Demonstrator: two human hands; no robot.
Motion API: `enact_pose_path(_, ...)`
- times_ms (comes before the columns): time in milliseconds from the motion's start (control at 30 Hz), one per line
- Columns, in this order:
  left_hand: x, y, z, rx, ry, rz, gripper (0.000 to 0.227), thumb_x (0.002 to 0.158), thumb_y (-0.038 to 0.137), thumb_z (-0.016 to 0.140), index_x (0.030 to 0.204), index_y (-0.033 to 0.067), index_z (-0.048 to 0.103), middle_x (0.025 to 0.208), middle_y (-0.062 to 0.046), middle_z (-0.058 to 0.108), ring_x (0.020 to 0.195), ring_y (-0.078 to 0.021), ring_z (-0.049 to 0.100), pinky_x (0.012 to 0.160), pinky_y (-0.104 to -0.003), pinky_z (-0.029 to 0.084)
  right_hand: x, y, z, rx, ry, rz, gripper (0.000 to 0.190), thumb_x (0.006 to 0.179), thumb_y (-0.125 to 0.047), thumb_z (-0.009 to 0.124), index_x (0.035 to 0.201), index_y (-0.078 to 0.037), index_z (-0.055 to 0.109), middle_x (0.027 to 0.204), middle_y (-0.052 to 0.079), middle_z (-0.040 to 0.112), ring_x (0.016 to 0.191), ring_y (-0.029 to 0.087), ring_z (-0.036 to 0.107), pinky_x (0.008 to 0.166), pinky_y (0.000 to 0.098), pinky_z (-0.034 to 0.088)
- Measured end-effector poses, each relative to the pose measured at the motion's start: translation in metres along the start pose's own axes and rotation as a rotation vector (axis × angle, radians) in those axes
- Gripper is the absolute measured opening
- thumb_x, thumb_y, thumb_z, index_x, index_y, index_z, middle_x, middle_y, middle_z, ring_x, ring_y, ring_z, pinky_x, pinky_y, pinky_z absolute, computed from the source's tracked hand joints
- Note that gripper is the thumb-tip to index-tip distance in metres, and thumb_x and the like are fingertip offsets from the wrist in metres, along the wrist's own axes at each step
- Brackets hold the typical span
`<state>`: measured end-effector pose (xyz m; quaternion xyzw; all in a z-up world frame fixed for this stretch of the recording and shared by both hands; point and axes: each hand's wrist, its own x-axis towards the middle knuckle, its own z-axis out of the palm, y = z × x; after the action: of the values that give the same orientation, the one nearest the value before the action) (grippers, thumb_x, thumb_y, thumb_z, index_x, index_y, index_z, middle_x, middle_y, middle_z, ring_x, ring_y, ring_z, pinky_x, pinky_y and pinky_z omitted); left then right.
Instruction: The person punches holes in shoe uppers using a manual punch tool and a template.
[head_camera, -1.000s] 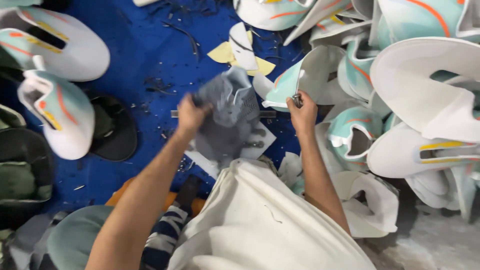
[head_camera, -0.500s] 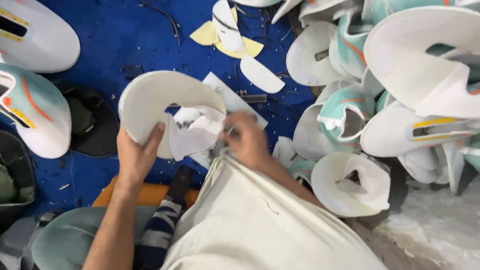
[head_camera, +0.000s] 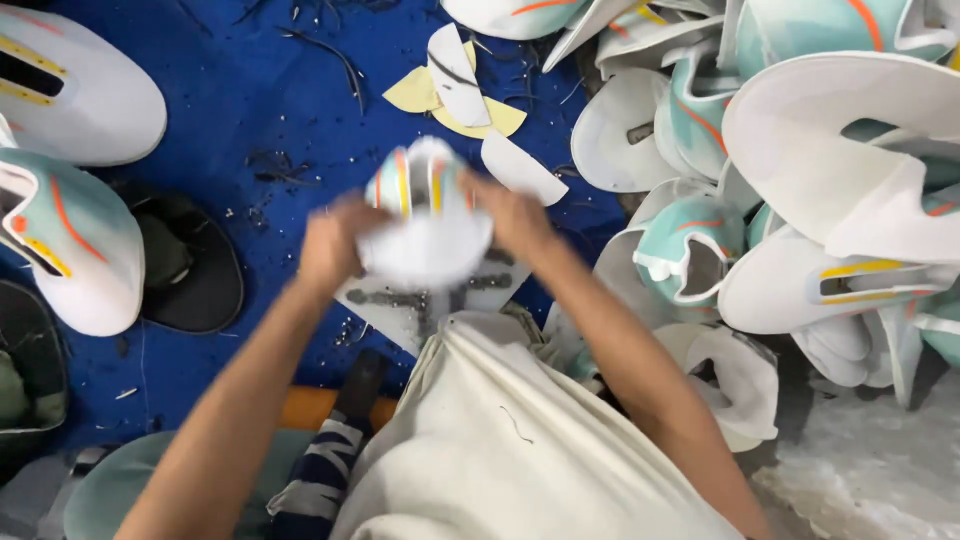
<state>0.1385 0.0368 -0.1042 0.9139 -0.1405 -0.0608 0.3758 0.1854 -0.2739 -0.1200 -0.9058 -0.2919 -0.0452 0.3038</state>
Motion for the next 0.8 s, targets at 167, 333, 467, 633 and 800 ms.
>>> enact_pose_path(167, -0.078, 0.068, 0.008, 0.225, -0.075, 0.126, 0.063, 0.069, -0.001, 0.071, 0.129, 0.0192, 0.07, 0.134, -0.013, 0.062, 0.118, -0.0336, 0.065, 0.098, -0.04, 0.054, -0.081, -0.066, -0.005, -0.08, -0.155, 0.049, 0.068, 0.081, 0.0, 0.057, 0.147, -0.015, 0.057, 0.156, 0.003, 0.054, 0.083, 0.021, 0.076, 0.056, 0.0331, 0.057)
enact_pose_path(333, -0.105, 0.081, 0.044, 0.666, -0.093, 0.325, 0.053, 0.082, 0.017, 0.061, 0.135, 0.0201, 0.062, 0.134, -0.028, 0.057, 0.126, -0.0422, 0.059, 0.106, -0.048, 0.048, -0.106, -0.089, -0.002, -0.257, -0.414, 0.037, 0.055, 0.089, -0.011, 0.065, 0.144, -0.011, 0.055, 0.159, 0.003, 0.045, 0.061, 0.018, 0.07, 0.041, 0.0342, 0.05)
enact_pose_path(467, -0.1, 0.077, 0.051, 0.728, -0.121, 0.229, 0.042, 0.089, 0.023, 0.058, 0.129, 0.0142, 0.066, 0.133, -0.022, 0.058, 0.125, -0.0458, 0.057, 0.104, -0.051, 0.046, -0.108, -0.061, 0.017, -0.122, -0.208, 0.07, 0.047, 0.087, -0.01, 0.065, 0.133, -0.016, 0.065, 0.134, 0.007, 0.064, 0.069, 0.022, 0.071, 0.054, 0.0352, 0.055)
enact_pose_path(633, -0.072, 0.044, 0.018, 0.347, 0.336, -0.152, 0.062, 0.067, 0.028, 0.09, 0.122, 0.0062, 0.071, 0.137, -0.031, 0.053, 0.122, -0.0515, 0.054, 0.096, -0.055, 0.041, -0.055, -0.031, -0.013, 0.134, 0.059, 0.518, 0.032, 0.09, -0.008, 0.063, 0.119, -0.016, 0.071, 0.111, 0.01, 0.076, 0.094, 0.03, 0.073, 0.083, 0.0408, 0.058)
enact_pose_path(800, -0.031, -0.019, 0.027, -0.294, 0.106, -0.606, 0.067, 0.069, 0.038, 0.085, 0.127, 0.0105, 0.065, 0.13, -0.015, 0.071, 0.114, -0.0326, 0.072, 0.1, -0.043, 0.055, -0.06, 0.011, -0.008, -0.095, -0.056, 0.56, 0.042, 0.081, -0.006, 0.063, 0.12, -0.017, 0.07, 0.116, 0.011, 0.072, 0.105, 0.035, 0.068, 0.087, 0.0457, 0.054)
